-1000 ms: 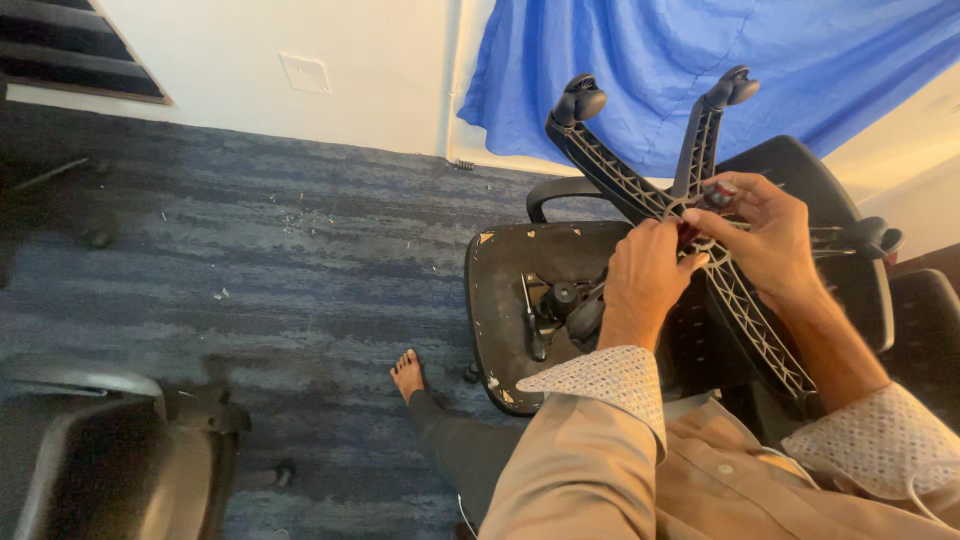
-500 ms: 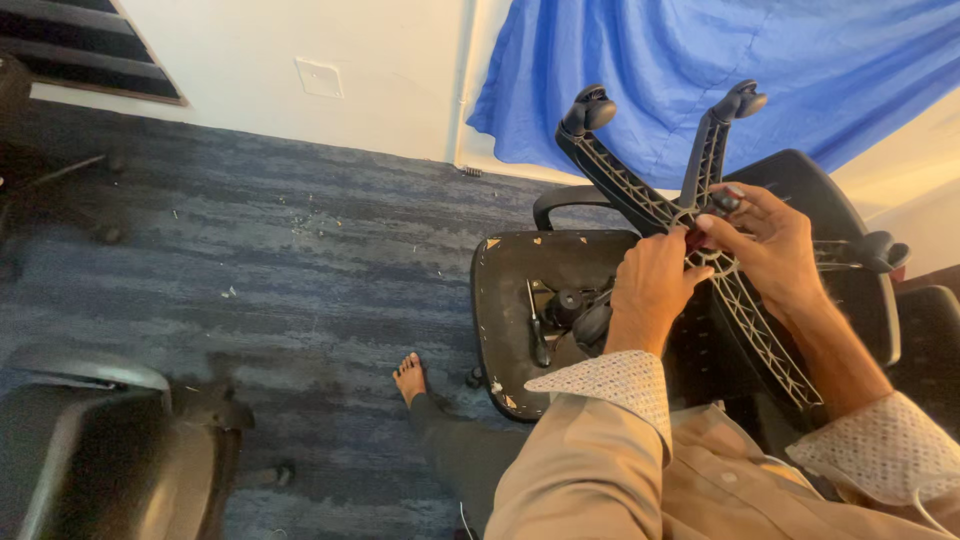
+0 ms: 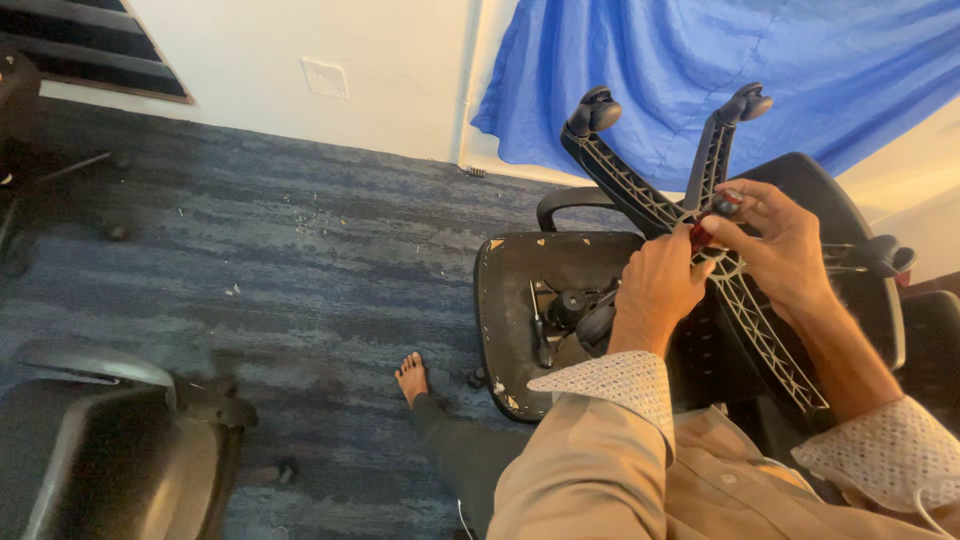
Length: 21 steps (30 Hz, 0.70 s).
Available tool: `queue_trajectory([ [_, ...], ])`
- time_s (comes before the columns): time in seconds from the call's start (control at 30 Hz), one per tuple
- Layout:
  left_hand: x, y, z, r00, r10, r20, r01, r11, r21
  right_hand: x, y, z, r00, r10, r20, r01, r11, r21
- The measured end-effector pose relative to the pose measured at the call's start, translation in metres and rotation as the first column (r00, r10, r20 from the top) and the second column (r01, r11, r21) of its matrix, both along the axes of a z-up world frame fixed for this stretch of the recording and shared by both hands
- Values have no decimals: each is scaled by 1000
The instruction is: The person uses a screwdriver to tighten a central bolt on the base of an overturned office chair. The chair remains upside down on the carpet while the person works on the base.
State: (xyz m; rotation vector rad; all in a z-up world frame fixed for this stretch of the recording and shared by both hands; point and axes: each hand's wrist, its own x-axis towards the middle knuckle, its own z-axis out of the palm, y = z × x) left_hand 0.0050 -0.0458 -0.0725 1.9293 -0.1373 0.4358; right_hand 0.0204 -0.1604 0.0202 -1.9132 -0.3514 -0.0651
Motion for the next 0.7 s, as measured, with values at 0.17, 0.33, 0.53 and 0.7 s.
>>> queue_trajectory([
  [0.17,-4,7,3,998,48,50,-43,995,-88,2,7,-13,989,-123,85,137,973,-186],
  [0.33,-6,1,-3,973,157,169,-158,987,-8,1,-4,9,977,61,-204,-34,991,131],
  [0.53,6,2,20,993,6,-114,6,995,100,-4,-3,-1,997,-35,71,42,994,-97],
  [0.7,-11,-10,48,970,212,-116,-218,975,-39,1,17,-4,944,-273,185,324,868,-377],
])
